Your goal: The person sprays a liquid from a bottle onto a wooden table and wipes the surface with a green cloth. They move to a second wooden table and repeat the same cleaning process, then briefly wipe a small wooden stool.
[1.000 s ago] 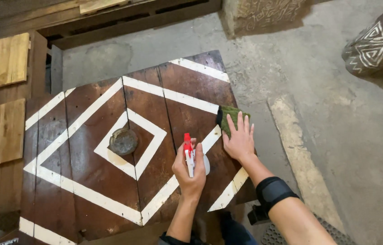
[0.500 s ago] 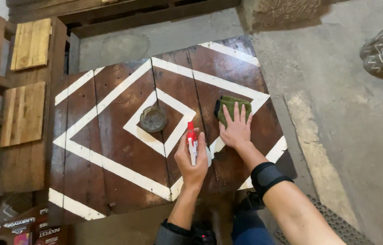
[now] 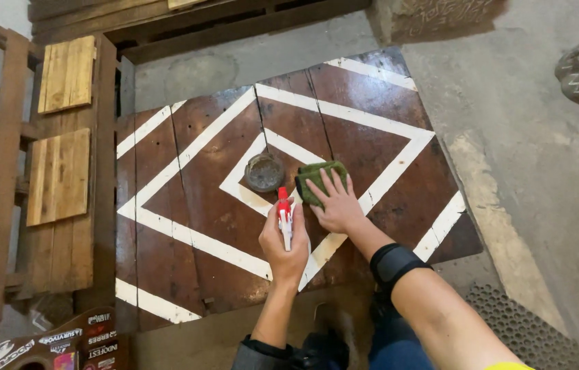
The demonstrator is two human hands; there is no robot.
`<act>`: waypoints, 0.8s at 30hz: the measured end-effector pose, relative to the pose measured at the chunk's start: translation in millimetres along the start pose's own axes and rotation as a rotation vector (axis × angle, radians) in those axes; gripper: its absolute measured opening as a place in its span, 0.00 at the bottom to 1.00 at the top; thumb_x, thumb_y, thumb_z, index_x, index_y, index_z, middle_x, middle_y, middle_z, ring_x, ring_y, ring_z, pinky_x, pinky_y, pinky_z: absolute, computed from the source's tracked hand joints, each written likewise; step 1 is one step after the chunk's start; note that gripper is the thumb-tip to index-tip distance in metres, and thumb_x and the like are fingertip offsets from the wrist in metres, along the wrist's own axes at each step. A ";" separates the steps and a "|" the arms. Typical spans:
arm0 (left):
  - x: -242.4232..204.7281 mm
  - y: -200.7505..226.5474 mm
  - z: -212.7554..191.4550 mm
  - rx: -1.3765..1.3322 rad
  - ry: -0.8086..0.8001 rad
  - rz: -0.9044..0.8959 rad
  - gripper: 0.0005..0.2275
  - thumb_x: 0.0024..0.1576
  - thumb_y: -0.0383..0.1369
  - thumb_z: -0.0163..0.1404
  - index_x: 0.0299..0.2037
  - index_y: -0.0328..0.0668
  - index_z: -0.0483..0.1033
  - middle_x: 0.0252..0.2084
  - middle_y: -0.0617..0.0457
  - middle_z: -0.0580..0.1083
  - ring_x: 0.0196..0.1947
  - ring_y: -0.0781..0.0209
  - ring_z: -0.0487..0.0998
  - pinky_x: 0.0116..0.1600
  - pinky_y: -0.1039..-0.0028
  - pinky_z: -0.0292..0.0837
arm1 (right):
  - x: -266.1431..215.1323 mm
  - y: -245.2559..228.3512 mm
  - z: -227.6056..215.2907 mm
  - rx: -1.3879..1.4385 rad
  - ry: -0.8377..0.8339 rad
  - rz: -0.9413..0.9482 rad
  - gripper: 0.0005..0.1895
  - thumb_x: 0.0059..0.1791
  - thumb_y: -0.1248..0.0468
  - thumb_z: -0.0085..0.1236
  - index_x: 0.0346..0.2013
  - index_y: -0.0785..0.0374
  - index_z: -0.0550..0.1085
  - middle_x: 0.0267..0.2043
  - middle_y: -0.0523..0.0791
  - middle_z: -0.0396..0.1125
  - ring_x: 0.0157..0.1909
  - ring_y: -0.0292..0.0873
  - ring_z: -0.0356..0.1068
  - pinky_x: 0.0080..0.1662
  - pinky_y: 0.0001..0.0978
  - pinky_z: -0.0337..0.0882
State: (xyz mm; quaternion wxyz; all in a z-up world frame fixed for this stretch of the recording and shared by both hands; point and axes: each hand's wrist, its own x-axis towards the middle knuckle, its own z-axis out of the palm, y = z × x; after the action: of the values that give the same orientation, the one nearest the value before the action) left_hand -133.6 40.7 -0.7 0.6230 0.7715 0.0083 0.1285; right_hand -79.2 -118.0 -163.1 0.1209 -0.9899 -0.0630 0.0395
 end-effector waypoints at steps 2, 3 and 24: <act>-0.2 -0.5 -0.9 -0.044 -0.015 0.027 0.10 0.62 0.30 0.55 0.49 0.30 0.78 0.37 0.47 0.81 0.36 0.67 0.79 0.42 0.75 0.75 | -14.7 -10.9 -8.3 0.000 -0.021 -0.032 0.36 0.53 0.42 0.41 0.75 0.42 0.51 0.80 0.52 0.37 0.79 0.59 0.33 0.72 0.62 0.29; -1.6 -0.4 -0.2 -0.084 -0.023 0.051 0.10 0.62 0.29 0.54 0.49 0.29 0.77 0.39 0.46 0.81 0.38 0.67 0.79 0.44 0.74 0.75 | -23.4 -15.3 -12.5 0.001 -0.045 -0.072 0.36 0.53 0.41 0.43 0.74 0.41 0.52 0.80 0.51 0.38 0.79 0.58 0.34 0.72 0.61 0.30; -44.3 31.6 104.1 0.075 -0.020 0.023 0.11 0.61 0.30 0.55 0.49 0.30 0.78 0.38 0.47 0.81 0.37 0.66 0.82 0.44 0.73 0.76 | -31.9 159.4 -57.4 -0.041 -0.252 0.234 0.36 0.56 0.44 0.33 0.78 0.37 0.39 0.82 0.37 0.26 0.81 0.46 0.25 0.73 0.59 0.30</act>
State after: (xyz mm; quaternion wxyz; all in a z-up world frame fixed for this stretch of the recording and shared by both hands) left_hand -159.4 -74.0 1.5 0.5923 0.7955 -0.0017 0.1276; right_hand -87.0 -289.2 -144.5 0.0862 -0.9799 0.0373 0.1760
